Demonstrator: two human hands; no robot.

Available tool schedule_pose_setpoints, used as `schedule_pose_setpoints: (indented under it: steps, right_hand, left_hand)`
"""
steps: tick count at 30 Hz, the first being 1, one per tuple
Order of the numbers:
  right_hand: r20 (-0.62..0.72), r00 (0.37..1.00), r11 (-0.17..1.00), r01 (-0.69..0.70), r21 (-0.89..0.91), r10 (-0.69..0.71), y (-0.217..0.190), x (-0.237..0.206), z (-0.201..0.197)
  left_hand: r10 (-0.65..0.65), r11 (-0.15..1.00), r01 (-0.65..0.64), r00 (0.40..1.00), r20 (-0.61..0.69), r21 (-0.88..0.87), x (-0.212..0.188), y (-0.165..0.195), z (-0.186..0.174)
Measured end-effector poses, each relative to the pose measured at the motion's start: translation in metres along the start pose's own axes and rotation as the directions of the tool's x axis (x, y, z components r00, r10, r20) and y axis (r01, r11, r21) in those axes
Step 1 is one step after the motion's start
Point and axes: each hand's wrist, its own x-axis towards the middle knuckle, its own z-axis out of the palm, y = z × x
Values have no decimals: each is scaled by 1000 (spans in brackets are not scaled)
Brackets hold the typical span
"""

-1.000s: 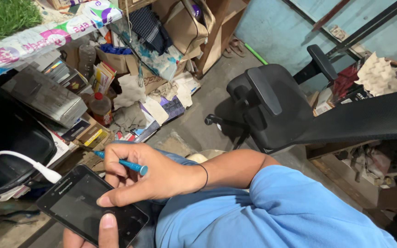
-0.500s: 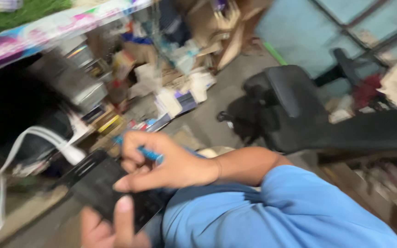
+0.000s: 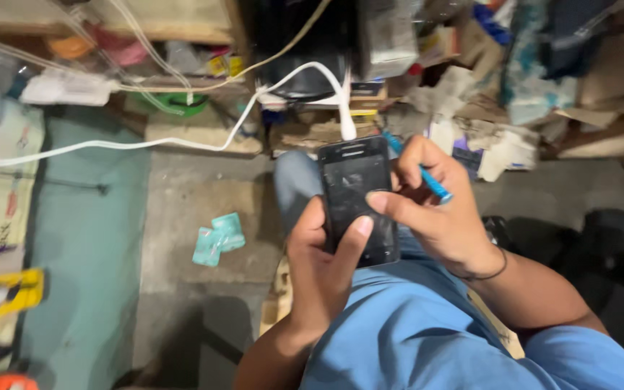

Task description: The person disassembles a black smartphone, removes the back cover, and uses a blue screwdriver to adjust internal components while the device is connected to a charger. They repeatedly open and close the phone, inspect the motherboard, and reattach the back cover.

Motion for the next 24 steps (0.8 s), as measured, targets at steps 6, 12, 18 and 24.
schedule_pose_setpoints:
  steps: [6,12,18,24]
  right_hand:
    - [86,996,998,-33,58,28,9,13,0]
    - [187,982,998,-41,43,32,13,25,3]
    - [214,973,996,-90,11,86,24,39,5]
    - [246,958,989,-148,-17,148,34,51,7]
  left_hand:
    - [142,990,-141,988,-59,15,3,-12,-5]
    - [192,981,-189,974,-120,36,4,-22,-11]
    - [264,962,-244,944,-198,119,6,-30,-20]
    - [295,954,-269,922,-250,132,10,-33,-31]
